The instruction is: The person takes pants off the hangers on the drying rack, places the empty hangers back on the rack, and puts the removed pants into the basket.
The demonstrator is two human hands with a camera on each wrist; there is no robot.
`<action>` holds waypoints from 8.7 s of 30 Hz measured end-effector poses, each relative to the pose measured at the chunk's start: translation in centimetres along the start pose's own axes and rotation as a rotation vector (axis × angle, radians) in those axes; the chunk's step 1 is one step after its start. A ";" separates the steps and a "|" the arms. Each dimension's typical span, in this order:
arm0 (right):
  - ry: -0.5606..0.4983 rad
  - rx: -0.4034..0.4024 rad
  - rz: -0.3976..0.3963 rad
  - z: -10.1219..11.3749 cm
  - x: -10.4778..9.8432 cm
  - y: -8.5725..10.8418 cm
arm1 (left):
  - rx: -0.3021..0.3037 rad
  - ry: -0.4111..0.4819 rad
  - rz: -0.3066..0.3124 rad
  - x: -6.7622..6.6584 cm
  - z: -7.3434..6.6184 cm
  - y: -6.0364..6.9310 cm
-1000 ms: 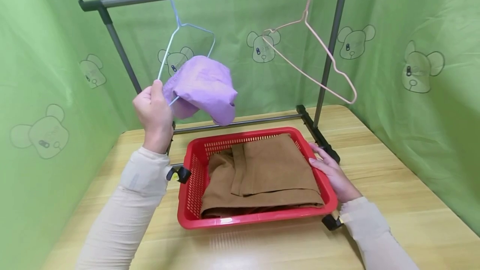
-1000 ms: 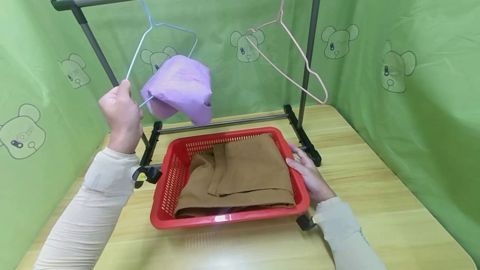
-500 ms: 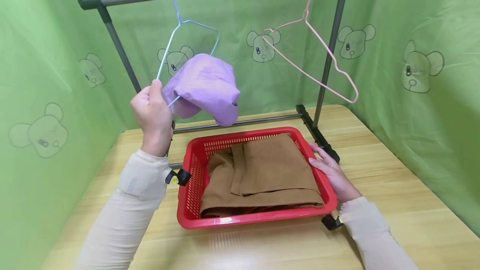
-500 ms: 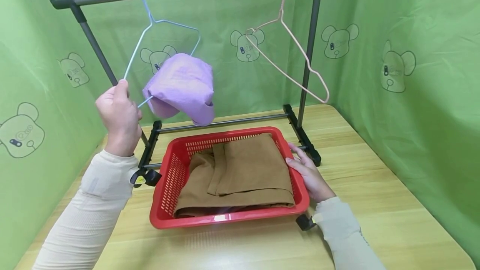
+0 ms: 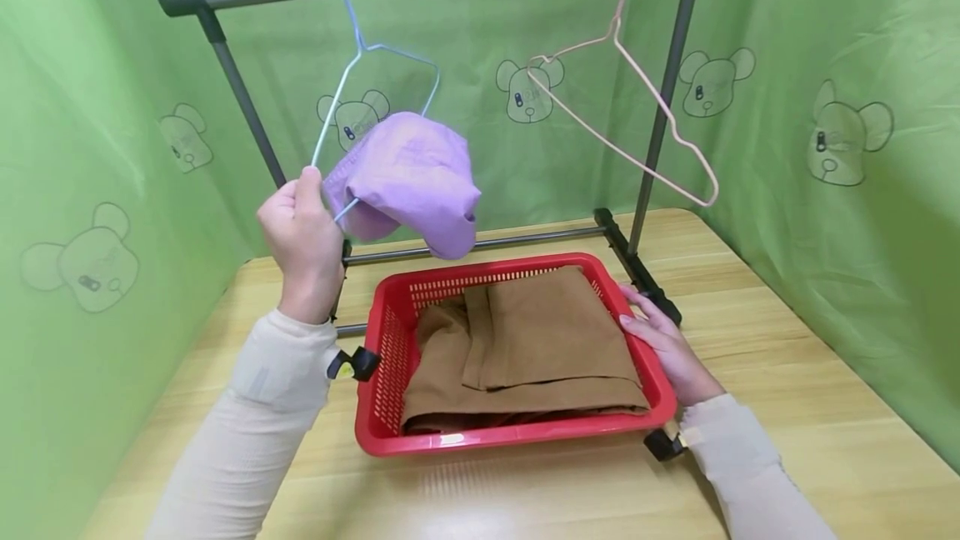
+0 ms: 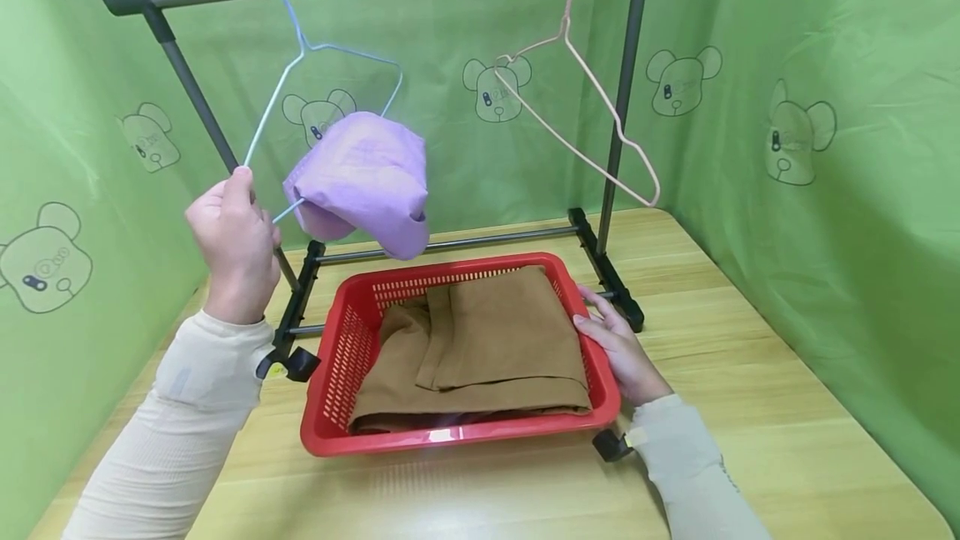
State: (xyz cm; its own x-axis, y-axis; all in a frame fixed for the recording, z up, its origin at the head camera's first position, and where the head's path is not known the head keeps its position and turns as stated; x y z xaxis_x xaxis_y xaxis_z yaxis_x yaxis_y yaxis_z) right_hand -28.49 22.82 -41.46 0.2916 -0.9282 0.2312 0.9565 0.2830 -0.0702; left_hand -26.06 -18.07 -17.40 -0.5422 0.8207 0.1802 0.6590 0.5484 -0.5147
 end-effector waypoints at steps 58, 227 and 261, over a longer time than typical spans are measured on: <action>0.816 0.072 -0.157 6.9 -1.3 -1.5 | -0.001 -0.024 -0.011 -1.4 2.3 0.6; -0.583 0.267 0.157 8.4 21.3 -12.5 | -0.016 -0.103 0.071 1.4 2.5 2.4; -0.651 0.206 0.197 10.1 20.5 -12.3 | -0.017 -0.173 0.117 1.8 3.8 2.5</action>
State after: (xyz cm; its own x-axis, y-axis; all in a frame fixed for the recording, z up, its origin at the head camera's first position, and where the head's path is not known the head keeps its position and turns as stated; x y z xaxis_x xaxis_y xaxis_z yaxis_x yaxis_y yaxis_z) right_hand -34.31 2.74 -26.02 0.3385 -0.5401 0.7705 0.8474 0.5309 -0.0002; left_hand -27.43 -15.83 -21.57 -0.5422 0.8398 -0.0271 0.7306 0.4553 -0.5088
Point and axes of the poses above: each hand's wrist, its own y-axis away from the middle knuckle, its own x-axis out of the palm, z = x × y, the point moved 8 cm from there along -y, towards the middle knuckle, and after that the axes turned 3 degrees about x, right-handed, at the moved point
